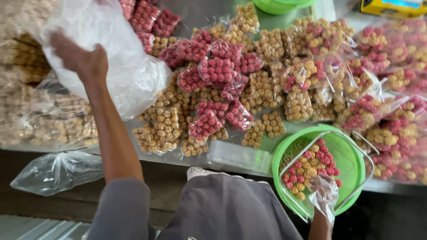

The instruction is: The person repeatedly scoops small round snack balls from a green strainer into clear plastic bags using both hands. They seal each bag and place it on a metal table among many other pre-packed snack bags. The process is repetitive and continuous throughout the clip.

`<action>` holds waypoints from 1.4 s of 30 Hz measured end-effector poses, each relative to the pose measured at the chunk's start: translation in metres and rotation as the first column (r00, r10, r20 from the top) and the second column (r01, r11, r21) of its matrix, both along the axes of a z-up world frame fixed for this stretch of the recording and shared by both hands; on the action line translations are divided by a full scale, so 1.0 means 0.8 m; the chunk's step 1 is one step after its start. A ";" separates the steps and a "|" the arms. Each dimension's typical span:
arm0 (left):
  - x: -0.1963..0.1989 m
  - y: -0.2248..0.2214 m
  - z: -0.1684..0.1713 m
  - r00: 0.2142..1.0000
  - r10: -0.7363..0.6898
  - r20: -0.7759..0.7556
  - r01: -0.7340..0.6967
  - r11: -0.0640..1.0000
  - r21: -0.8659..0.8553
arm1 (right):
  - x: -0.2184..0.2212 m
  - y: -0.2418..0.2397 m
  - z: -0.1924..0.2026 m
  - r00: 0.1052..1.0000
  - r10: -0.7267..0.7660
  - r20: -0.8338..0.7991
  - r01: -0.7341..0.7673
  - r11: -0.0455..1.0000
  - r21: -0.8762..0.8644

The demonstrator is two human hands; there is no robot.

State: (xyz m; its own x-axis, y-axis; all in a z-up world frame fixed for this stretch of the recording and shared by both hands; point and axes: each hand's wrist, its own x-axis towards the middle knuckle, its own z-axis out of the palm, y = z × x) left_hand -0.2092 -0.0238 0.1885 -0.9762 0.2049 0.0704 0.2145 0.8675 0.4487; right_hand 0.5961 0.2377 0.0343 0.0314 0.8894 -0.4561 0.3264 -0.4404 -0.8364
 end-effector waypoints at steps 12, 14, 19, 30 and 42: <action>0.507 0.026 -0.333 0.600 -0.284 0.748 0.479 0.876 -0.052 | -0.037 -0.022 0.045 0.986 0.108 0.123 -0.102 0.993 -0.056; 0.523 0.014 -0.368 0.771 -0.287 0.568 0.449 0.878 -0.165 | -0.039 -0.022 0.053 0.986 0.142 0.090 -0.138 0.989 -0.056; 0.516 0.012 -0.381 0.782 -0.199 0.591 0.374 0.908 -0.189 | -0.032 -0.021 0.064 0.968 0.211 0.138 -0.192 0.971 -0.144; 0.593 0.115 -0.095 0.584 -0.739 0.336 0.382 0.615 0.689 | -0.152 -0.014 0.181 0.737 0.674 0.050 -0.672 0.723 0.159; 0.683 0.212 0.016 0.348 -0.891 0.291 0.309 0.402 0.862 | -0.077 0.014 0.228 0.549 0.479 -0.686 -0.446 0.861 0.245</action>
